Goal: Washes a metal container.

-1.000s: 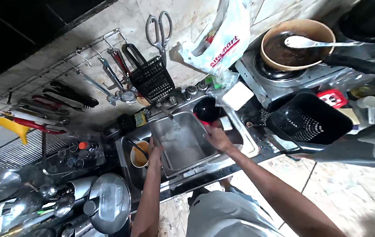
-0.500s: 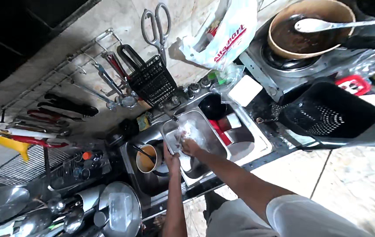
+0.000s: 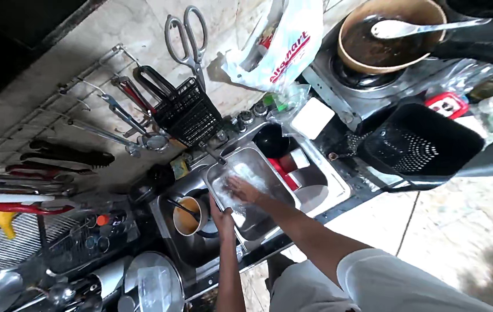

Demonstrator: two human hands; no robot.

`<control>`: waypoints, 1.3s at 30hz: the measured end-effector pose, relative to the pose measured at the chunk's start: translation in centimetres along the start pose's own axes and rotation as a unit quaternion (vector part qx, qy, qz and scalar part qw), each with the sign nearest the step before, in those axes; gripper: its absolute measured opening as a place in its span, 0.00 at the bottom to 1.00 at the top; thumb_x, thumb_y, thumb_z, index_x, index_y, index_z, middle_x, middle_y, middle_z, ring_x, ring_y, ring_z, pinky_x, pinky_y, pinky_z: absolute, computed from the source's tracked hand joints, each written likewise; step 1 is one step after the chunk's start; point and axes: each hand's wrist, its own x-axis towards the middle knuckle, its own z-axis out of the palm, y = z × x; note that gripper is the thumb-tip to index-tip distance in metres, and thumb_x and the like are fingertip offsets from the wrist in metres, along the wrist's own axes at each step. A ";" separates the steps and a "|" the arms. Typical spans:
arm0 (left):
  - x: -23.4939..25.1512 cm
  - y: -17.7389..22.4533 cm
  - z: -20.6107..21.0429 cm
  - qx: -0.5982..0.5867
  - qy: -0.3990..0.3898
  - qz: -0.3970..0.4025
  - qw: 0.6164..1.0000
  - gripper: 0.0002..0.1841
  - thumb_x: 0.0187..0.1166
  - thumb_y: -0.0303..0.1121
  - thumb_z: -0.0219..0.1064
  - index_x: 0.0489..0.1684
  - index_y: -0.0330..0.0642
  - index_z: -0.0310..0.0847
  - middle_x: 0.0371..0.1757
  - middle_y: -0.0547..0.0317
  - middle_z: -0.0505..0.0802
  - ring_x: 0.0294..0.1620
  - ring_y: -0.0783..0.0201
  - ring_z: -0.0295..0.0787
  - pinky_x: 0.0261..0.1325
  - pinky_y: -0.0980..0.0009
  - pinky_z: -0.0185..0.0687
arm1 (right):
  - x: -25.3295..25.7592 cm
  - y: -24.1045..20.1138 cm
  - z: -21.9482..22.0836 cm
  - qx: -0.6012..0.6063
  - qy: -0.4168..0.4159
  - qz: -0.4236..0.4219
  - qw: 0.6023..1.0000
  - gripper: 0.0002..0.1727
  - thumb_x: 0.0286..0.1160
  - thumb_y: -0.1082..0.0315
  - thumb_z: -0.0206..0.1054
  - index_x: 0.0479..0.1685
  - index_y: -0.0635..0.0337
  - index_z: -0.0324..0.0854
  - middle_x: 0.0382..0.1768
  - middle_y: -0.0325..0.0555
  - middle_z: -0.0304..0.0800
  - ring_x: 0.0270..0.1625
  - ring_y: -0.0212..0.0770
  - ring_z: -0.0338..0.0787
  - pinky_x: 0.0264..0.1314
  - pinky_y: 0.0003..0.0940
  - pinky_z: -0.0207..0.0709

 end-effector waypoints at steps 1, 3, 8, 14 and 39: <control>0.0 0.0 -0.1 0.003 0.001 0.000 1.000 0.54 0.56 0.07 0.58 0.96 0.40 0.42 0.93 0.45 0.61 0.87 0.57 0.66 0.82 0.62 0.72 | -0.1 -0.7 -0.7 0.028 0.001 0.061 0.998 0.30 0.91 0.54 0.51 0.89 0.54 0.66 0.91 0.55 0.61 0.94 0.54 0.57 0.96 0.55 0.49; 0.0 0.0 -0.1 0.012 0.004 -0.005 1.000 0.54 0.57 0.08 0.59 0.96 0.41 0.42 0.92 0.45 0.62 0.87 0.57 0.67 0.81 0.61 0.73 | 0.2 -1.2 -0.8 0.036 -0.002 0.148 0.988 0.35 0.90 0.46 0.49 0.92 0.54 0.61 0.92 0.54 0.59 0.94 0.54 0.58 0.94 0.58 0.54; -0.4 -0.2 -0.1 0.018 0.004 -0.004 1.000 0.55 0.57 0.09 0.58 0.97 0.42 0.40 0.94 0.46 0.59 0.89 0.57 0.63 0.84 0.60 0.70 | 0.1 1.2 -0.3 -0.051 -0.018 -0.106 0.993 0.29 0.89 0.55 0.54 0.88 0.50 0.69 0.92 0.54 0.59 0.95 0.54 0.55 0.97 0.54 0.48; -0.5 1.9 -0.2 0.048 -0.001 -0.008 0.999 0.54 0.57 0.08 0.58 0.96 0.41 0.42 0.93 0.47 0.60 0.88 0.59 0.64 0.82 0.62 0.72 | -1.7 -0.1 -4.6 -0.139 -0.139 0.052 0.979 0.30 0.83 0.72 0.58 0.86 0.68 0.65 0.85 0.70 0.65 0.89 0.68 0.62 0.90 0.65 0.56; -1.8 2.6 1.8 0.089 0.022 0.036 0.995 0.51 0.59 0.08 0.58 0.95 0.36 0.44 0.95 0.46 0.57 0.92 0.60 0.58 0.89 0.64 0.63 | -3.6 3.8 -11.7 -0.350 -0.112 -0.110 0.923 0.27 0.80 0.71 0.63 0.80 0.66 0.75 0.92 0.62 0.56 0.97 0.60 0.45 0.96 0.69 0.32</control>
